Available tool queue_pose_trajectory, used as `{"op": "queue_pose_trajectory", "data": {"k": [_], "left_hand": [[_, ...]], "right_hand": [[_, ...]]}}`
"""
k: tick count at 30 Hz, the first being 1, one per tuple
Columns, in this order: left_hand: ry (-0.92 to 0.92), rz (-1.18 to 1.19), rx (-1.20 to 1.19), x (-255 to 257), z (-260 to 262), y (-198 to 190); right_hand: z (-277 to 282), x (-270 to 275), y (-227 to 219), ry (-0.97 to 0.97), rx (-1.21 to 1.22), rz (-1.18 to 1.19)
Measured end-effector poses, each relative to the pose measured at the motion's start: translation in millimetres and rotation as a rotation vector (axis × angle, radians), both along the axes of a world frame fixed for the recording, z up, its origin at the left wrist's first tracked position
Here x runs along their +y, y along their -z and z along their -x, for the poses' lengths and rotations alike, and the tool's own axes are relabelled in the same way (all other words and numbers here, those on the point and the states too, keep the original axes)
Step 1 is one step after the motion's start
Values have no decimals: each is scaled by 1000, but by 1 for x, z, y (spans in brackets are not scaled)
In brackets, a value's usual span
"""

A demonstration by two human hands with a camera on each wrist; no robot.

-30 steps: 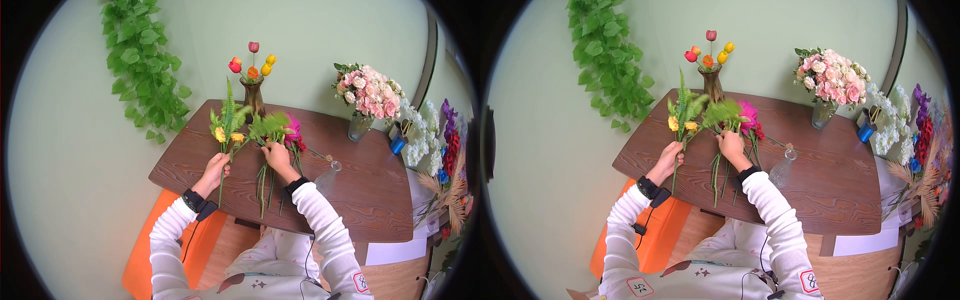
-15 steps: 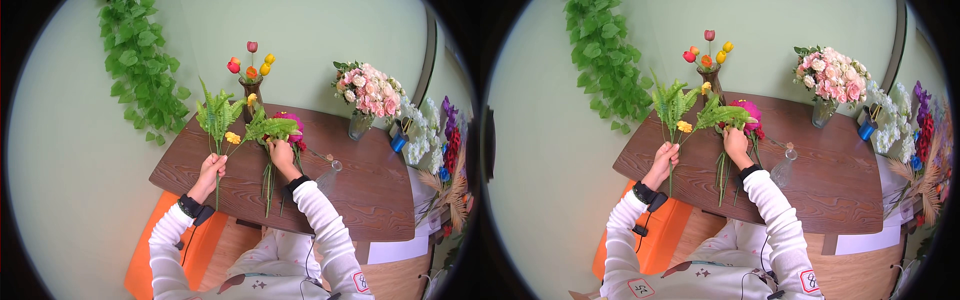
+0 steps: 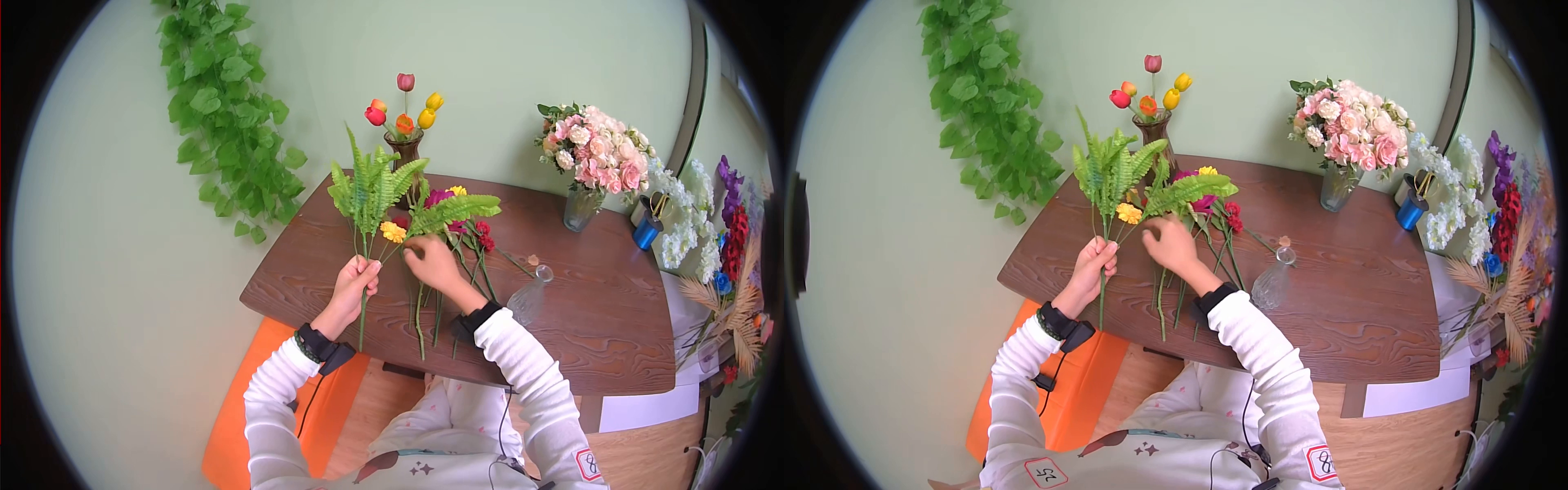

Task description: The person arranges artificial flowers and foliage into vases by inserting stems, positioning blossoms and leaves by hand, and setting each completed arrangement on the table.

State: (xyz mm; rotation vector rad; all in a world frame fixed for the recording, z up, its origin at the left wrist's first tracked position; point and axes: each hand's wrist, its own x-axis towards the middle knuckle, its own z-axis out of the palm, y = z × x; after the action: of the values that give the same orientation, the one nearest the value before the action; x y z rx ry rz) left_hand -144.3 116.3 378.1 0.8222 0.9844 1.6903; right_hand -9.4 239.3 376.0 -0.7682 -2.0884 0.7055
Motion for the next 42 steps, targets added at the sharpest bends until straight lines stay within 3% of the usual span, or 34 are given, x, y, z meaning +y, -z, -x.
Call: {"op": "queue_pose_trajectory", "data": {"k": [3,5,7,9,13,15,17,20,21,23,25,27,29,36,42], "left_hand": [[39,-36,84,3,-10,-3],[77,-69,135,2,-22,-14],[127,-126,159,0,-35,-25],[185,-146,197,4,-37,-21],[200,-245,257,11,-59,-32],[230,-280,375,16,-66,-38],[283,-311,438,24,-72,-43],[192,-366,551,34,-95,-57],[196,-368,550,37,-102,-63],[254,-357,444,48,-112,-72],[299,-414,377,62,-123,-82],[196,-491,520,65,-142,-103],[220,-519,449,75,-157,-111],[361,-541,459,103,-191,-124],[352,-579,376,110,-215,-125]], "right_hand": [[-9,-25,-30,-260,74,138],[-16,-31,-38,-270,-12,145],[-19,-38,-41,-343,214,182],[-30,-43,-52,-346,215,161],[-54,-42,-64,-275,94,181],[-65,-41,-66,-171,113,-49],[-76,-37,-71,-184,127,-31],[-101,-44,-93,-93,80,-210],[-108,-46,-102,-89,80,-212],[-118,-46,-116,-173,252,58],[-128,-41,-122,-175,438,31],[-139,-23,-120,-144,522,49],[-152,-20,-133,-126,577,101],[-195,-14,-155,24,563,-46],[-216,-6,-152,80,518,-84]]}}
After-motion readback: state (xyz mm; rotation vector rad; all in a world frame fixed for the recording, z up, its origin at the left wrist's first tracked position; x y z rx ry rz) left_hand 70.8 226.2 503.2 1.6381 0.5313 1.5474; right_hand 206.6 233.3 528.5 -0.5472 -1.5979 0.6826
